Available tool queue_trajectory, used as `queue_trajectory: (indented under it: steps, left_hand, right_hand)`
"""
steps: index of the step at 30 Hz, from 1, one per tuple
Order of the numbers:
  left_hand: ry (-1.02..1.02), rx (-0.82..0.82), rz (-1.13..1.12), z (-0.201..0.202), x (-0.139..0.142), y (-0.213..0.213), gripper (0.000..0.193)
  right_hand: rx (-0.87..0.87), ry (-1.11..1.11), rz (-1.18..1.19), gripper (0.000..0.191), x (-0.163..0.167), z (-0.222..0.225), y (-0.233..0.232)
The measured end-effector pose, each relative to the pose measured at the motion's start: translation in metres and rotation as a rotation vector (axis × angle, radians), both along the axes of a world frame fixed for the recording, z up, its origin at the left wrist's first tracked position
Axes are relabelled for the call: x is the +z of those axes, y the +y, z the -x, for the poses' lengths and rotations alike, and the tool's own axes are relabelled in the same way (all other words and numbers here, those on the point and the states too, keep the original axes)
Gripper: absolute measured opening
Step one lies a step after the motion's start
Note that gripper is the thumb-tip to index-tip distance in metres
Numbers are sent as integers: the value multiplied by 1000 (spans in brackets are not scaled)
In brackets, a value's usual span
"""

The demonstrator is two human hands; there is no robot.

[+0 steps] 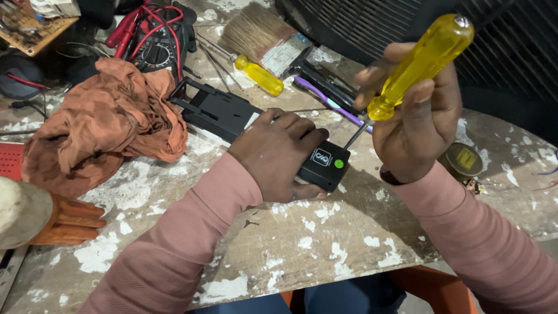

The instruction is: The person uses a yellow-handled screwdriver to remove screws from a black e-bike battery pack on a cluttered workbench. They hold the battery steady with one hand while turning the screwdriver with the other, repositioning the battery and the mounting bracket to reach screws on different sides.

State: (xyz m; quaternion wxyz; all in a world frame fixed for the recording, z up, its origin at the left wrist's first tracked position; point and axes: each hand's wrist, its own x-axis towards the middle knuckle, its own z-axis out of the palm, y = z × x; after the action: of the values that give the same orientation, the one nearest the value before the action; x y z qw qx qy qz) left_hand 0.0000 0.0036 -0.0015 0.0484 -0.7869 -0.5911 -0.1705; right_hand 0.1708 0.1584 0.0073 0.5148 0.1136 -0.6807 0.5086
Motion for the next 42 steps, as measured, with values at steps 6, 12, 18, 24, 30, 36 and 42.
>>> queue_trajectory:
  steps: [6,12,18,24,30,36,42]
  left_hand:
    - [-8,-4,-19,1,-1,1,85]
    - [-115,-11,-32,2,-1,-1,79]
    - [-72,-27,-7,2,1,0,85]
    - [5,2,-77,13,4,-6,88]
    - [77,10,-34,23,15,-8,86]
    - [25,61,-410,33,20,-16,84]
    - [-233,-13,-838,45,12,-26,92]
  right_hand:
    - [45,13,65,37,3,1,-4]
    - [56,169,225,42,19,-9,13]
    - [46,150,116,50,28,-30,25]
    - [55,66,80,51,23,-20,24]
    - [-52,168,192,58,14,-13,36]
    - [41,216,225,51,9,-23,39]
    - [25,146,180,41,23,-7,21]
